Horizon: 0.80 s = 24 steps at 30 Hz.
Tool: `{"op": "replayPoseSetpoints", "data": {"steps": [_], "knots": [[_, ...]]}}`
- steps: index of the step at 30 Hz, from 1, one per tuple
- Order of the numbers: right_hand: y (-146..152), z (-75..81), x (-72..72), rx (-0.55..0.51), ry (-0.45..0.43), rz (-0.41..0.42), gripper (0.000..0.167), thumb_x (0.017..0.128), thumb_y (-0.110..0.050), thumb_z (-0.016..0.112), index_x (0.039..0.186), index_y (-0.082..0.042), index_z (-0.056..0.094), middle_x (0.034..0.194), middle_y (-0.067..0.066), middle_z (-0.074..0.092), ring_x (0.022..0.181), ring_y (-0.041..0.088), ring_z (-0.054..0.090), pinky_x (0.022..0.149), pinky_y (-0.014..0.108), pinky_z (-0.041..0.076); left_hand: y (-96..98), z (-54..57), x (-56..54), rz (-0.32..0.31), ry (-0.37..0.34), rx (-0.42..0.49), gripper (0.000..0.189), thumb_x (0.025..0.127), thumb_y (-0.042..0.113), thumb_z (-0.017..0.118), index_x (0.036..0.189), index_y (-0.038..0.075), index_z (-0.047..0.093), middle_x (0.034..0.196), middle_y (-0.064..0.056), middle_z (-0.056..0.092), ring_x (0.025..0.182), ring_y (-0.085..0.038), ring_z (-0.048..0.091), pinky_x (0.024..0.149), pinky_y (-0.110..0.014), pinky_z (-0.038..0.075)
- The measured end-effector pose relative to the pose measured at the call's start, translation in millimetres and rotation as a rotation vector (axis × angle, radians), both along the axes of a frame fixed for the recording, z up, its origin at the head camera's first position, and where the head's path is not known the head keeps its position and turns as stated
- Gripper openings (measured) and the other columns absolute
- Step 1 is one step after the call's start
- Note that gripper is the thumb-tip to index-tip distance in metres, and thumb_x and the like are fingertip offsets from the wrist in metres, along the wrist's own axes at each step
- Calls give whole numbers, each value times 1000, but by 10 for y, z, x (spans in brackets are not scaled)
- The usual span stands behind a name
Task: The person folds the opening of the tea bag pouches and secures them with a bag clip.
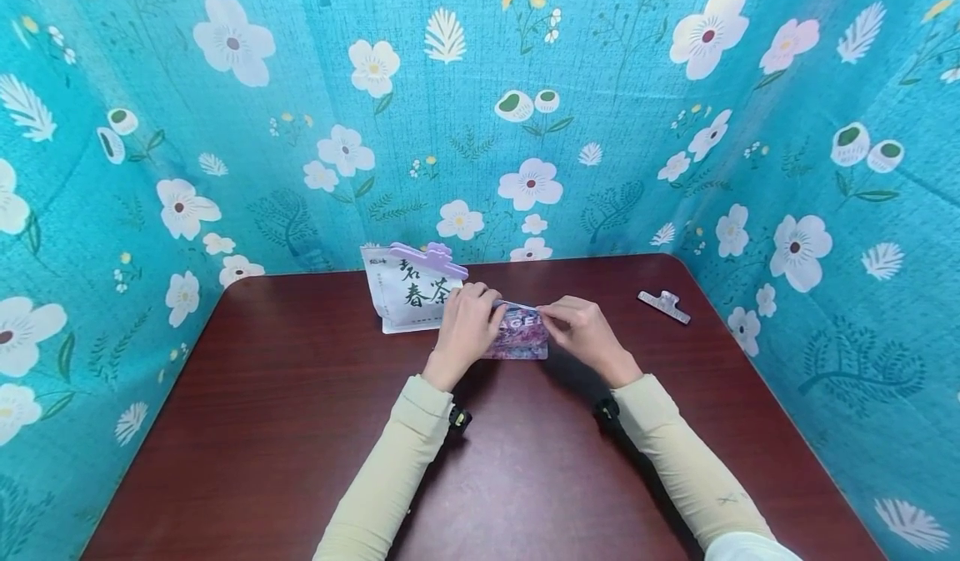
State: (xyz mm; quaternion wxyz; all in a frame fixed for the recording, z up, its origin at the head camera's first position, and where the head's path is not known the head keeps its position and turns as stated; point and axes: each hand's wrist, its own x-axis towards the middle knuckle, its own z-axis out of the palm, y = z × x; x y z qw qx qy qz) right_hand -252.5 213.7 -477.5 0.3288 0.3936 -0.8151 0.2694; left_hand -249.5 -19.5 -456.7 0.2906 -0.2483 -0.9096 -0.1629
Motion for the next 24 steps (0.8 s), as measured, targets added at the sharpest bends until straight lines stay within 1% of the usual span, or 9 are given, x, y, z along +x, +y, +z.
{"op": "replayPoseSetpoints", "data": {"steps": [6,14,20,24], "knots": [[-10,-18,13,21,41,-7,24,73,11,81,95,0,79,82,10,75,71,20,68,63,36,58,-20,-36,-7,-47,-11,48,12,96,21,69,97,11,77,91,-3,72,85,-24,64,75,-38,49],[-37,-26,96,114,126,-39,23,72,7,83,93,1,78,85,11,75,74,23,70,66,38,59,17,-75,5,-46,6,84,11,97,17,68,96,11,77,91,-3,71,84,-23,63,75,-37,47],[-66,-36,130,164,152,-44,23,73,8,82,95,2,77,87,12,75,76,23,69,67,38,60,16,-78,-4,-46,7,85,10,97,16,69,96,10,77,91,-3,70,85,-23,63,75,-38,48],[-70,-51,124,186,155,-47,23,73,8,83,95,1,77,88,12,74,77,23,69,68,38,60,1,-66,-19,-63,-12,83,10,96,15,69,97,9,77,92,-4,70,86,-25,63,75,-40,48]]}}
